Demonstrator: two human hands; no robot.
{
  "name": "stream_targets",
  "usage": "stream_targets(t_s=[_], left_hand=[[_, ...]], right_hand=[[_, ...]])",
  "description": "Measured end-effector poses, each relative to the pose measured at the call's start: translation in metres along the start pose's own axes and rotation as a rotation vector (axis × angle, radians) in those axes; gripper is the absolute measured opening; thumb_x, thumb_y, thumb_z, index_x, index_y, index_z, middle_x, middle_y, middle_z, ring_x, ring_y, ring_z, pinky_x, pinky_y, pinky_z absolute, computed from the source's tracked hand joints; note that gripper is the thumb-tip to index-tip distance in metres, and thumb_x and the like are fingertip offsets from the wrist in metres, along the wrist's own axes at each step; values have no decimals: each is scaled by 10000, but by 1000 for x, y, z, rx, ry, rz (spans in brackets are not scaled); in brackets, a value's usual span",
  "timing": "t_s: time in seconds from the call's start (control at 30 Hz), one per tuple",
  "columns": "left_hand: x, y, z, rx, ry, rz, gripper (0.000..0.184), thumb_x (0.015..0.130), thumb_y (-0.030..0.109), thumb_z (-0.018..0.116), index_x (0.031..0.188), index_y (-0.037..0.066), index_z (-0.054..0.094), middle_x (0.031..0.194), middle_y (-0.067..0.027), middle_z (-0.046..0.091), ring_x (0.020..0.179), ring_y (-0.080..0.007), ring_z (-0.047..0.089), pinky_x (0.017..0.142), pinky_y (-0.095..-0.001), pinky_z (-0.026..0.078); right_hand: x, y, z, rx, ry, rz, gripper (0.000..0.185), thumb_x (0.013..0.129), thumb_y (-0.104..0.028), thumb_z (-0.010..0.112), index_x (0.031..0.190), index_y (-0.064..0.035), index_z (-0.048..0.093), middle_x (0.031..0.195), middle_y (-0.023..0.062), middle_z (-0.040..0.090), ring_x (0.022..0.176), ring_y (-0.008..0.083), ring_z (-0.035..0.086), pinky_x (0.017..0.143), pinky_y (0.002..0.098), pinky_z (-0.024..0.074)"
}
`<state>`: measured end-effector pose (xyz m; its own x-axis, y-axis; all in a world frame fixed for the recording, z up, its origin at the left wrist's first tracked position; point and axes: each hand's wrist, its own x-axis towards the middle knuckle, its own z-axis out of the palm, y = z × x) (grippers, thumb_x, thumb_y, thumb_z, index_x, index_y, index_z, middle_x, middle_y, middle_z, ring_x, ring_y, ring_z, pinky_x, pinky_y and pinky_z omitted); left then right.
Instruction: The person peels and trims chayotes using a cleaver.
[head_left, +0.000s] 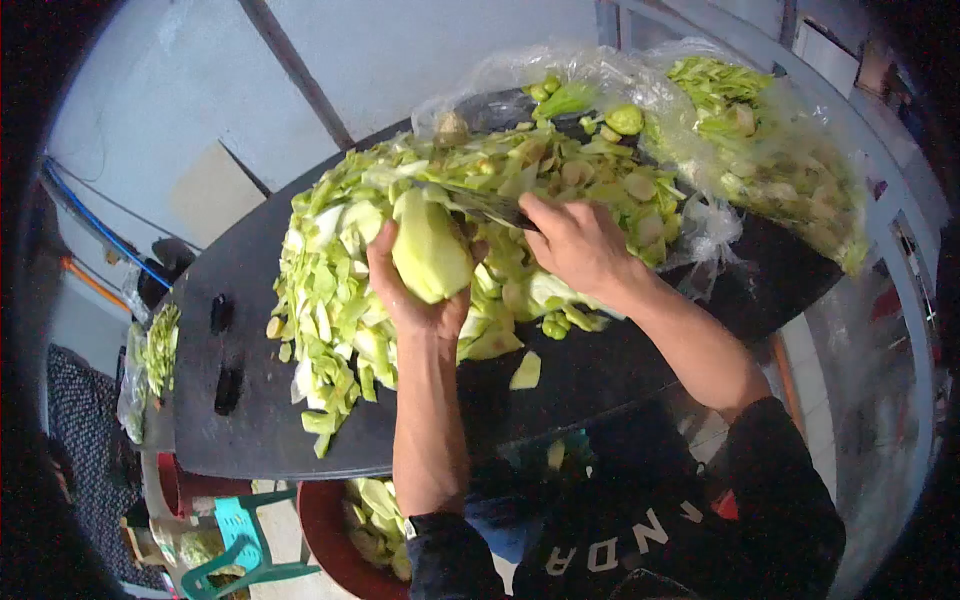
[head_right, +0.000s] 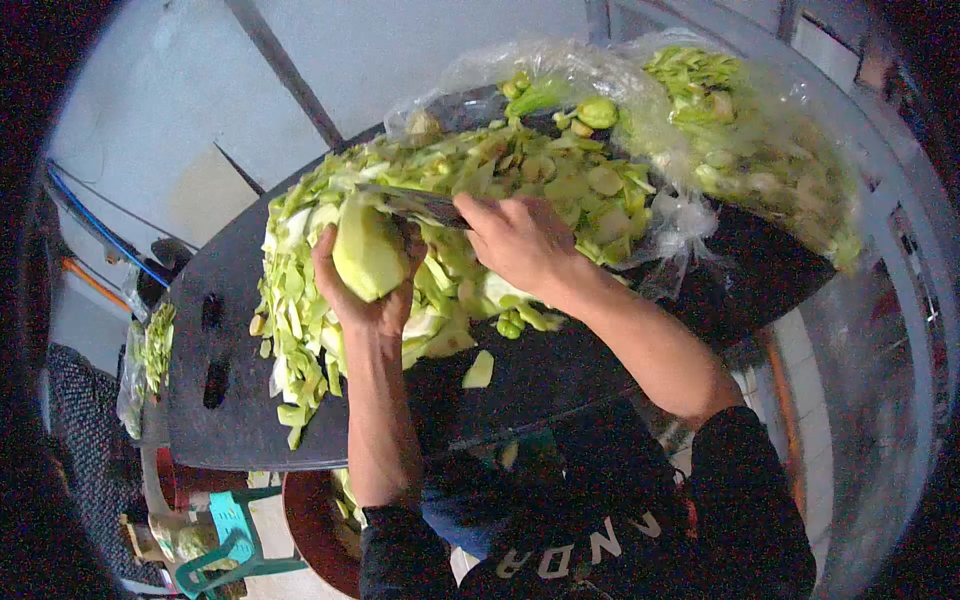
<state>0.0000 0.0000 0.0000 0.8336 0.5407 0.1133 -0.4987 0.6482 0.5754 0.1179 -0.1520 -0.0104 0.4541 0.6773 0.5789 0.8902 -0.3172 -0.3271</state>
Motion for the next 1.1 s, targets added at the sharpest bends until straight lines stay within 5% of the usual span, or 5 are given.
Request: stream_targets(t_s=[0.23, 0.43, 0.6, 0.9, 1.1], left_hand=[[-3, -11, 25, 11, 105, 93, 589, 822, 440, 547, 1211, -2, 541, 1052, -126, 631, 895, -256, 637, 725, -438, 555], [-3, -2, 16, -29, -128, -65, 492, 850, 423, 537, 1174, 53, 565, 1028, -127, 632, 840, -281, 638, 666, -433, 546], [-1, -3, 16, -176, 170, 25, 467, 851, 455, 537, 1126, 80, 586, 1061, -108, 630, 998, -274, 579, 924, -481, 437], [-5, -10, 7, -202, 77, 23, 526, 874, 529, 492, 1085, 52, 559, 963, -155, 646, 866, -278, 641, 781, -393, 545], [4, -6, 6, -136, 195, 121, 426, 875, 456, 519, 1092, 96, 590, 997, -80, 641, 924, -244, 607, 847, -347, 492]], right_hand=[[-5, -2, -11, 125, 242, -360, 305, 640, -22, 693, 881, -56, 509, 690, 118, 553, 661, 334, 600, 549, 429, 466], [0, 11, -8, 39, 26, 76, 281, 776, -68, 659, 1037, -49, 557, 786, 158, 649, 724, 363, 641, 589, 435, 502], [-5, 0, -5, 43, 113, -144, 265, 744, -80, 666, 984, -50, 557, 744, 139, 630, 682, 345, 637, 560, 428, 501], [-12, -33, -2, -89, 428, -674, 128, 701, -24, 637, 824, -27, 599, 637, 20, 507, 567, 158, 560, 483, 281, 467], [-3, -11, 5, -87, 277, -386, 117, 743, -121, 600, 811, -77, 515, 641, 55, 575, 585, 244, 632, 497, 371, 510]])
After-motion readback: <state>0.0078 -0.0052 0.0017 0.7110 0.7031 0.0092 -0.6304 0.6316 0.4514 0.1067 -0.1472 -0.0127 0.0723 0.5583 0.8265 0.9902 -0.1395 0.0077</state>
